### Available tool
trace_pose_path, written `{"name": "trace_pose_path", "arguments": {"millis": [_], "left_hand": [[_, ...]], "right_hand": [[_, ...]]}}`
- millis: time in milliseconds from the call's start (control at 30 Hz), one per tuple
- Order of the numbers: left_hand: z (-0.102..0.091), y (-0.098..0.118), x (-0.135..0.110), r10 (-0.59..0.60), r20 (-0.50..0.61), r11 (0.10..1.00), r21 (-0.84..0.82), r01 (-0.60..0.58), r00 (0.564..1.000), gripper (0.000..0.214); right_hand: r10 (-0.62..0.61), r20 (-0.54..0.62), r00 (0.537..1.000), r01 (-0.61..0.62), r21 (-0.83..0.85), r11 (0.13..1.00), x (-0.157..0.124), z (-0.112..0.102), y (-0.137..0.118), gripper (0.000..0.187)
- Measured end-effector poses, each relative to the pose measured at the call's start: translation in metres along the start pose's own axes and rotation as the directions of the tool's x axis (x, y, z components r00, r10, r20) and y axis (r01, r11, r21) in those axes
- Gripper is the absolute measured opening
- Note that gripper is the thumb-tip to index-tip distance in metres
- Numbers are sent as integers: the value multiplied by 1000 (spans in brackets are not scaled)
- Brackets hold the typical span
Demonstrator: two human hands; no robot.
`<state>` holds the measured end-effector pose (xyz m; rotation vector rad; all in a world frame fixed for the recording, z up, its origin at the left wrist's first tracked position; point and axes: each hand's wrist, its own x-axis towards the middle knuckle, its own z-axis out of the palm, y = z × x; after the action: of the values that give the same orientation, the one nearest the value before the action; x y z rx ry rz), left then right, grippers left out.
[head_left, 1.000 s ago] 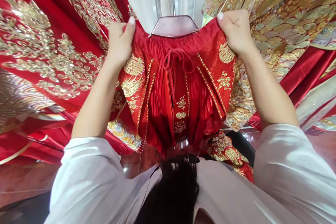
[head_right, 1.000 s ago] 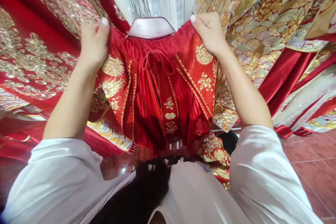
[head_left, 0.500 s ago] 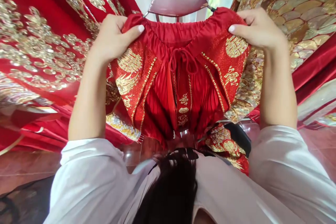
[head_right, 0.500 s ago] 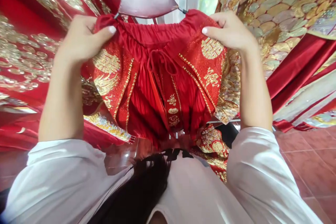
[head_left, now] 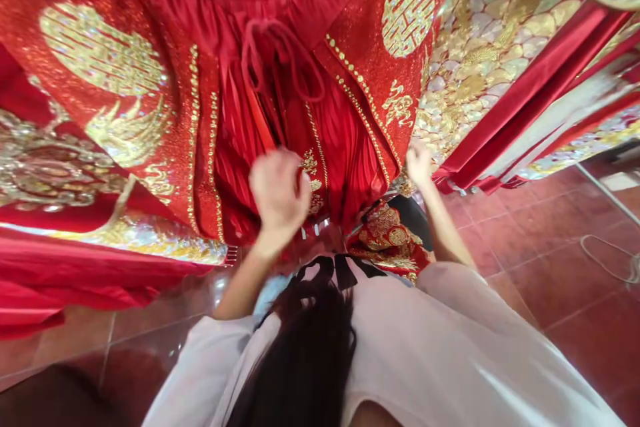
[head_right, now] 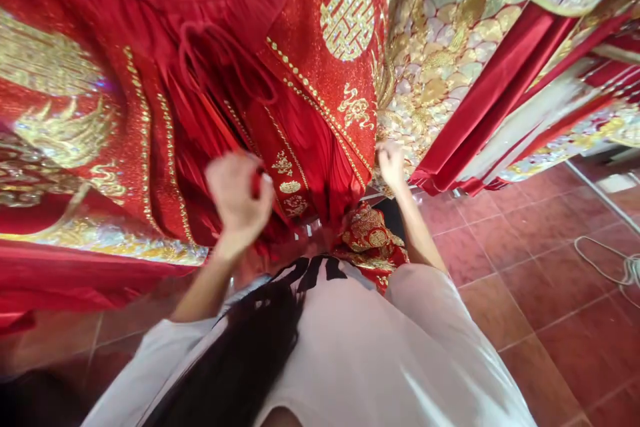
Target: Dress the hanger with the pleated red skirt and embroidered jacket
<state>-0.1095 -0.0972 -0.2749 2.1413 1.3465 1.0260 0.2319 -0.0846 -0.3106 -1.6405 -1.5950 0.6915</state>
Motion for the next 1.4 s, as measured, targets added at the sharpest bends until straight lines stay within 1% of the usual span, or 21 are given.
{"name": "trace_pose_path", "arguments": {"millis": [33,100,167,233,300,367,500,600,667,733,767,800,867,900,967,1067,1133,1167,1233,1300,1400], "left_hand": [[34,2,-17,8,157,998,-61,1,988,30],[102,0,-43,43,361,987,-157,15,932,19],[160,-4,-58,95,528,966,-255,51,844,19],[203,-8,-66,131,619,943,-319,96,774,28],[230,-11,-68,144,657,925,-356,136,740,46],[245,-11,-66,149,667,910,-381,162,730,62],[251,-5,-55,204,662,881,-445,159,722,75],[238,5,-49,245,656,853,-496,162,714,63],[219,15,-47,271,650,834,-527,164,709,48],[190,27,-45,314,649,817,-556,151,693,32],[172,33,-43,340,652,811,-568,140,678,27],[152,39,-41,369,652,807,-578,120,663,26],[107,51,-33,435,639,794,-604,64,634,29],[83,56,-29,501,596,780,-625,-29,628,30],[38,62,-20,623,469,706,-682,-191,626,34],[-18,62,-14,605,296,649,-721,-243,739,34],[-43,56,-18,536,211,651,-719,-242,817,34],[-53,53,-22,500,165,654,-716,-246,850,34],[-67,42,-30,405,47,652,-715,-252,913,30],[-77,29,-37,257,-107,634,-732,-251,960,22],[-83,11,-43,-16,-244,612,-769,-183,970,25]], "right_hand": [[104,28,994,-103,-15,995,-17,9,26,21],[212,123,970,-210,-26,977,-48,28,62,20],[279,205,938,-277,-40,960,-73,41,80,19],[336,249,908,-332,-58,941,-88,46,86,19],[371,251,894,-364,-78,928,-94,47,87,20],[387,222,895,-374,-99,922,-95,46,84,19],[361,134,923,-347,-117,931,-101,52,63,19],[303,72,950,-293,-117,949,-108,54,31,23],[258,47,965,-252,-112,961,-112,43,2,25],[102,112,989,-93,-81,992,-112,23,-29,26],[-56,194,979,64,-36,997,-110,11,-45,26],[-241,286,927,237,49,970,-107,-1,-59,27],[-495,443,748,421,260,869,-94,-19,-83,27],[-549,518,656,416,359,835,-85,-24,-93,25],[-557,671,488,284,481,829,-62,-22,-109,24],[-504,830,238,147,482,864,-20,2,-134,60],[-485,866,122,253,446,859,8,22,-157,64],[-491,866,94,347,434,831,20,31,-172,60],[-545,834,90,524,426,738,38,43,-203,57],[-624,771,124,637,421,646,47,47,-234,56],[-736,627,257,745,357,564,43,48,-274,50]]}}
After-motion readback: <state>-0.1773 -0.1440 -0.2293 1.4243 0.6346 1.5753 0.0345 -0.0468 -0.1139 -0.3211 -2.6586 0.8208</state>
